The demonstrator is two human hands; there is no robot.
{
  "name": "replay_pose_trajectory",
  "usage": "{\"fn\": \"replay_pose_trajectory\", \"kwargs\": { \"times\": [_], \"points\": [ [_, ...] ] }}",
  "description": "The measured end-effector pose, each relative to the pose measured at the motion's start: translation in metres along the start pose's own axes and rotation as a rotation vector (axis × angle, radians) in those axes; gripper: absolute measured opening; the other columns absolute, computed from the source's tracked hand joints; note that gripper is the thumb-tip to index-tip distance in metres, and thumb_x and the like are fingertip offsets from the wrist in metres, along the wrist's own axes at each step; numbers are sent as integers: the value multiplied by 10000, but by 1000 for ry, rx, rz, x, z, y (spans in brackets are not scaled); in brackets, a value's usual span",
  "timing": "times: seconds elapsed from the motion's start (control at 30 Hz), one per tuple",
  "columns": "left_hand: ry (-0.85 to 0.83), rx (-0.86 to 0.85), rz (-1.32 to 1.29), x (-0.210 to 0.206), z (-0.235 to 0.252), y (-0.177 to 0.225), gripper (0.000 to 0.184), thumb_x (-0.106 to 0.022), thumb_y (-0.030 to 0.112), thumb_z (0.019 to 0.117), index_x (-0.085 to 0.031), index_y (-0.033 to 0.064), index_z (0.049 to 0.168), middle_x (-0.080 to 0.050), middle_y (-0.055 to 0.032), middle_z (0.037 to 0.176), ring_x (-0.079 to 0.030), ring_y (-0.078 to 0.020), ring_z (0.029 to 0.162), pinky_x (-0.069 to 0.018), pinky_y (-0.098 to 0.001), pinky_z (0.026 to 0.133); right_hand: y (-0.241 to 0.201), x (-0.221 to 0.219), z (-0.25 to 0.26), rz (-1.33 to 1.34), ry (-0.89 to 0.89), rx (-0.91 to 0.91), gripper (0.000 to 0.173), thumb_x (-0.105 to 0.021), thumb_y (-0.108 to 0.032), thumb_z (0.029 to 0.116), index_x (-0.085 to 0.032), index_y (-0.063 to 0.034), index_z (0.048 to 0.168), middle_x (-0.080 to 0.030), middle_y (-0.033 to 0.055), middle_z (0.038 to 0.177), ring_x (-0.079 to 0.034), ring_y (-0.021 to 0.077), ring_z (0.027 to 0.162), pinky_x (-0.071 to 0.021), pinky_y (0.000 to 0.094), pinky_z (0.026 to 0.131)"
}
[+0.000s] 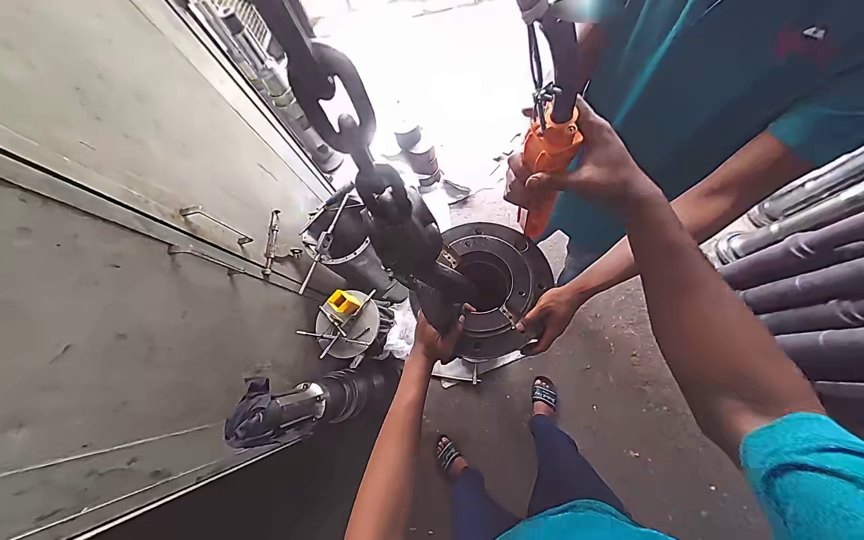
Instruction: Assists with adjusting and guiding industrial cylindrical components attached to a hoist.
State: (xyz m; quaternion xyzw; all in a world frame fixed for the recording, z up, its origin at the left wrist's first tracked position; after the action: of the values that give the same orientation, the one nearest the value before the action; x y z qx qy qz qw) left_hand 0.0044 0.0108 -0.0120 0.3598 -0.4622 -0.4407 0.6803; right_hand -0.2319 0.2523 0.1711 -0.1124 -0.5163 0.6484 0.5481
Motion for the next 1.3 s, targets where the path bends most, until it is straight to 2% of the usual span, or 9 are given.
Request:
{"fn": "replay_pose_trajectory", "kwargs": {
  "times": [0.17,0.37,0.5,0.57,0.63,0.73,0.83,0.97,1.3],
  "points": [
    [1,-46,20,0,3,0,524,-592,524,933,-709,35,1080,-747,-67,1009,-694,-132,983,-559,-417,939,-26,18,-23,-211,99,99,765,-900,-367,703,-586,16,1287,-674,113,1219,-638,107,1151,-523,304,1027],
    [53,-156,104,0,4,2,479,-596,457,933,-710,12,1068,-747,-136,1011,-700,-221,1017,-536,-474,980,-81,56,-136,86,328,113,798,-848,-339,790,-421,-22,1385,-626,87,1277,-638,257,1196,-545,466,1060],
    [28,-156,136,2,10,8,420,-604,393,884,-729,22,1037,-749,-137,1035,-696,-240,1055,-514,-466,1012,-134,69,-243,316,557,-341,687,-823,-501,775,-473,-102,1210,-658,-45,832,-680,50,709,-573,211,647],
    [15,-143,171,3,10,12,393,-591,380,888,-740,47,1036,-750,-121,1047,-687,-236,1079,-502,-458,1027,-152,69,-300,422,253,-209,699,-779,-430,877,-402,-98,1364,-701,14,1028,-721,125,880,-612,274,749],
    [16,-140,174,4,11,15,381,-610,353,882,-738,29,1036,-746,-146,1050,-683,-270,1095,-492,-479,1038,-209,-4,-309,279,637,-358,632,-829,-352,719,-534,-119,1226,-663,33,946,-672,154,813,-587,292,703],
    [4,-118,168,6,11,15,377,-622,347,880,-735,27,1045,-744,-149,1056,-679,-280,1104,-488,-497,1045,-231,-42,-332,99,342,-292,882,-829,-511,793,-362,-271,1501,-619,11,1283,-668,217,1084,-601,409,904],
    [3,-109,161,4,10,14,432,-616,369,871,-727,2,1069,-736,-179,1078,-676,-297,1111,-487,-504,1037,-226,-58,-335,248,256,-225,996,-890,-481,746,-318,-315,1544,-687,21,1211,-698,223,1043,-600,390,916],
    [21,-103,100,4,9,8,398,-652,388,868,-738,38,1035,-756,-117,1009,-704,-224,1014,-526,-480,978,-207,-55,-338,408,140,-180,849,-896,-609,660,-589,-275,1378,-714,-68,1029,-685,78,921,-585,246,836],
    [10,2,86,1,8,-7,466,-644,363,891,-681,-15,1160,-723,-166,1113,-670,-239,1105,-504,-464,1034,-210,-52,-381,278,2,-62,637,-777,-545,834,-593,-177,1321,-557,-16,1249,-568,83,1143,-523,258,952]
  ]
}}
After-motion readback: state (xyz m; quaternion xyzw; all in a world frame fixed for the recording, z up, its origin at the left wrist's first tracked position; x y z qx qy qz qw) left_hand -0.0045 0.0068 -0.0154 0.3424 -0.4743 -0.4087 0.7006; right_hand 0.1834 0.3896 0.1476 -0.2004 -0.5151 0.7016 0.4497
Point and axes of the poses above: each hand's wrist, its own z-axis towards the middle knuckle, its own x-axis out of the back of the hand, y = z × x, the point moved 1 cm from there along z, towards the middle knuckle
